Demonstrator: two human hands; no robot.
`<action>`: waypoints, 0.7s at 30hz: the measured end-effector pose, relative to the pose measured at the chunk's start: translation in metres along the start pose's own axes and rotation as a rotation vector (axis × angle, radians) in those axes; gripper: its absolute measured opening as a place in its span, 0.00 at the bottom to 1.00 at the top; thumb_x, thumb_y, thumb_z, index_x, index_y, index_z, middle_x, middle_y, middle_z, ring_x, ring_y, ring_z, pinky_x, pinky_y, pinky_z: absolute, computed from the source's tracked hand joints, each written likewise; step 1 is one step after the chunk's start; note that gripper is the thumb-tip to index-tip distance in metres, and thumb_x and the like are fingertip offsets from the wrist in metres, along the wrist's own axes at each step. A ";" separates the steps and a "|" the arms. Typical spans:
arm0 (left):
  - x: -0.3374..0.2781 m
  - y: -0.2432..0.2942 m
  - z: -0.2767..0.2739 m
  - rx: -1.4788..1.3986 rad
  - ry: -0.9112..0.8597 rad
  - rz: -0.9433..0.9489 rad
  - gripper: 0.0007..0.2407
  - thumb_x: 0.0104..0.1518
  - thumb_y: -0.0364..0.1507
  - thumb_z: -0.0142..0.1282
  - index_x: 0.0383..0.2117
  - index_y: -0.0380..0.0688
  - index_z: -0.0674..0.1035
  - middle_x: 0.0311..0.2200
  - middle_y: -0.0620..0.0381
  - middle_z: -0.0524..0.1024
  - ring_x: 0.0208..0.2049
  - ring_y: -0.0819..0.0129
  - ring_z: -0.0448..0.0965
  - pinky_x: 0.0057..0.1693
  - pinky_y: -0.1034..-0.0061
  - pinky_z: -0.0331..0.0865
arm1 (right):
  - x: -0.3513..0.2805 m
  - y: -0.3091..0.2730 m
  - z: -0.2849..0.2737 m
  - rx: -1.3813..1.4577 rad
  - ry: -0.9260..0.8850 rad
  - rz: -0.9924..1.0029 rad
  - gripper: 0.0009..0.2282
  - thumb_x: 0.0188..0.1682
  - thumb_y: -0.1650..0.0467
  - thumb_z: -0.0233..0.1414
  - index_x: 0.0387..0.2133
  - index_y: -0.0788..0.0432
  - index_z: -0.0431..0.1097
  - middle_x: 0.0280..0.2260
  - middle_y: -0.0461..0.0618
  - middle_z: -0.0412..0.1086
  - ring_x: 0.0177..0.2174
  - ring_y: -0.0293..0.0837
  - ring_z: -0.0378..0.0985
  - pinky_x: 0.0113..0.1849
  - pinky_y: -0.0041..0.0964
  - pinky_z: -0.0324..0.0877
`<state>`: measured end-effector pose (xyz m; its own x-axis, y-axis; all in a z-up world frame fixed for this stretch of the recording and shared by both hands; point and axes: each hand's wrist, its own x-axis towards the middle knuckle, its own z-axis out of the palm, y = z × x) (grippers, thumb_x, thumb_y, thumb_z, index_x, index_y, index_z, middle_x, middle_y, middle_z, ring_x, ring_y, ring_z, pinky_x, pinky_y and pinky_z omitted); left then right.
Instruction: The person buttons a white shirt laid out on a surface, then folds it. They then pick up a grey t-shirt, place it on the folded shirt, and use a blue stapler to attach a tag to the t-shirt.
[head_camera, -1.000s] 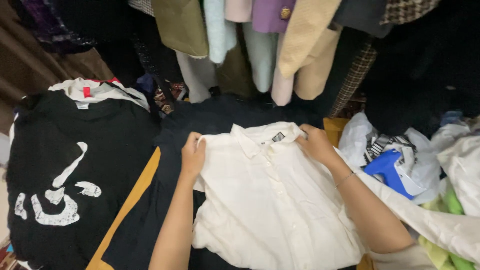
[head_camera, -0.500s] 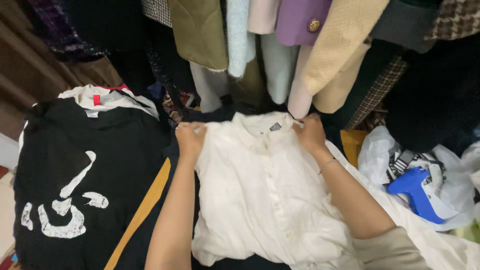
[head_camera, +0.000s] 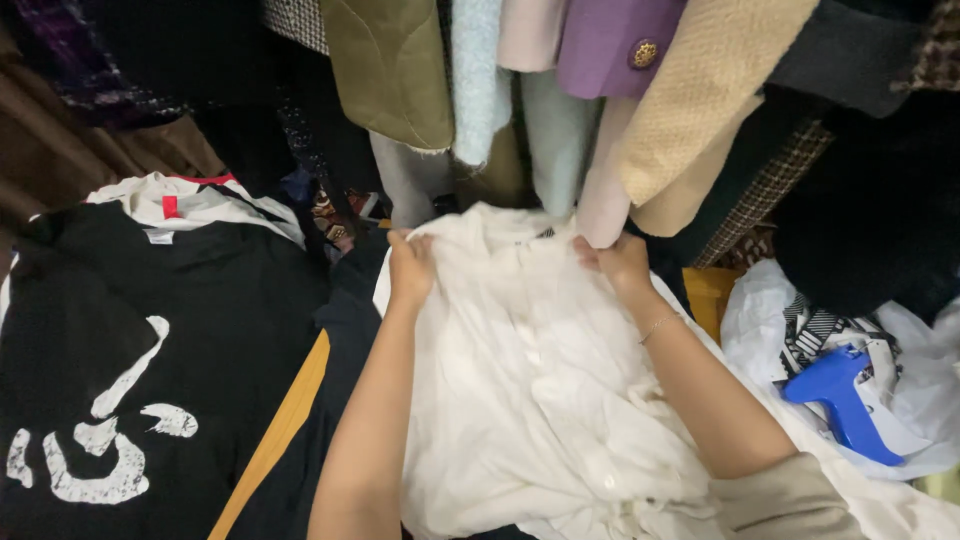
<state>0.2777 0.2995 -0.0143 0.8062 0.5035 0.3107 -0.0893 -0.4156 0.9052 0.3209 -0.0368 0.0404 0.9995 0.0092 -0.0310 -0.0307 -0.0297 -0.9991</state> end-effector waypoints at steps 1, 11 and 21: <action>0.002 0.009 0.002 0.000 -0.001 0.001 0.14 0.66 0.31 0.48 0.47 0.33 0.63 0.34 0.30 0.77 0.44 0.32 0.78 0.52 0.44 0.71 | 0.000 -0.004 0.003 0.000 0.001 0.000 0.19 0.51 0.75 0.57 0.52 0.77 0.64 0.42 0.71 0.74 0.40 0.56 0.81 0.37 0.42 0.80; -0.010 0.011 0.048 -0.072 -0.241 -0.308 0.22 0.59 0.24 0.38 0.64 0.43 0.61 0.57 0.32 0.71 0.61 0.41 0.70 0.65 0.53 0.65 | 0.079 0.119 -0.007 0.172 0.019 0.126 0.24 0.42 0.75 0.65 0.51 0.75 0.65 0.46 0.64 0.70 0.44 0.53 0.77 0.44 0.46 0.77; 0.034 -0.039 0.085 0.349 -0.411 -0.239 0.26 0.61 0.37 0.40 0.67 0.61 0.52 0.65 0.50 0.67 0.65 0.58 0.66 0.70 0.57 0.57 | 0.030 0.058 0.002 -0.076 0.100 0.076 0.35 0.40 0.69 0.65 0.61 0.71 0.59 0.57 0.67 0.65 0.57 0.59 0.67 0.53 0.53 0.69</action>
<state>0.3581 0.2682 -0.0639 0.9470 0.3081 -0.0912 0.2645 -0.5865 0.7655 0.3491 -0.0359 -0.0188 0.9904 -0.0956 -0.1000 -0.1097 -0.1026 -0.9887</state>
